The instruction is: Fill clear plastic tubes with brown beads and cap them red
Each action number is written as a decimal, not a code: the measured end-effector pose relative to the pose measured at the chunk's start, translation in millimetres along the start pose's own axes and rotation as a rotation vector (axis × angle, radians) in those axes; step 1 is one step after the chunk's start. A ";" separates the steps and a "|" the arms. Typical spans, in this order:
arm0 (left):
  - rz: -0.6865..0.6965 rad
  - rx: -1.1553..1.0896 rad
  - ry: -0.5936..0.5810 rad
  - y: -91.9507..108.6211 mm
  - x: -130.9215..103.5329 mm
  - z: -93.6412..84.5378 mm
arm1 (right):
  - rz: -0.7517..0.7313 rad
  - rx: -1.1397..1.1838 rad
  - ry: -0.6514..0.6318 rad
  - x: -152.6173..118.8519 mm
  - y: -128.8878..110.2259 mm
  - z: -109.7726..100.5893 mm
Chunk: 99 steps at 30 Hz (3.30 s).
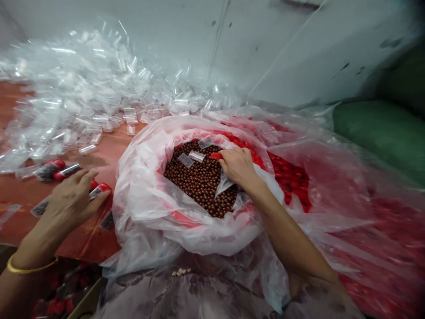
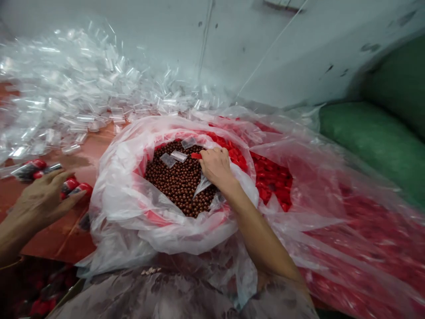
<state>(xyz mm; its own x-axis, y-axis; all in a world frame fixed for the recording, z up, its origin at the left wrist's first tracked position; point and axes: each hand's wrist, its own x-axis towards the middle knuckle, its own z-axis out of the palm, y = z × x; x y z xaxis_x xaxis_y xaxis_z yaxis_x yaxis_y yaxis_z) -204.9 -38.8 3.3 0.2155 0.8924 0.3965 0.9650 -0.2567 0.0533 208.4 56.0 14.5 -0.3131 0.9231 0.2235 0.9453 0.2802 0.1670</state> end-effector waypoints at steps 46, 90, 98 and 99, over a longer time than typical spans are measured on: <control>-0.174 -1.767 -0.745 132.5 99.3 43.7 | 0.327 0.932 0.363 -27.9 -1.0 29.6; 0.123 -1.315 -0.450 158.2 88.5 59.9 | -0.105 1.019 0.021 -34.4 -56.1 -4.4; 0.147 -1.153 -0.445 157.5 85.0 54.4 | -0.151 0.813 0.027 -43.7 -60.5 -6.4; 0.145 -1.129 -0.454 158.2 84.8 53.6 | -0.157 0.793 0.019 -43.5 -58.9 -9.4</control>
<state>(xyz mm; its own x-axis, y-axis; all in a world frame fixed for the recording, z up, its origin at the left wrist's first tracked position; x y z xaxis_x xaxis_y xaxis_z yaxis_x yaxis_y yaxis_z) -26.0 16.1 -3.8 0.5604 0.8192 0.1214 0.3052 -0.3406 0.8893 165.5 -3.2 4.0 -0.4421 0.8550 0.2710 0.6719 0.5159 -0.5314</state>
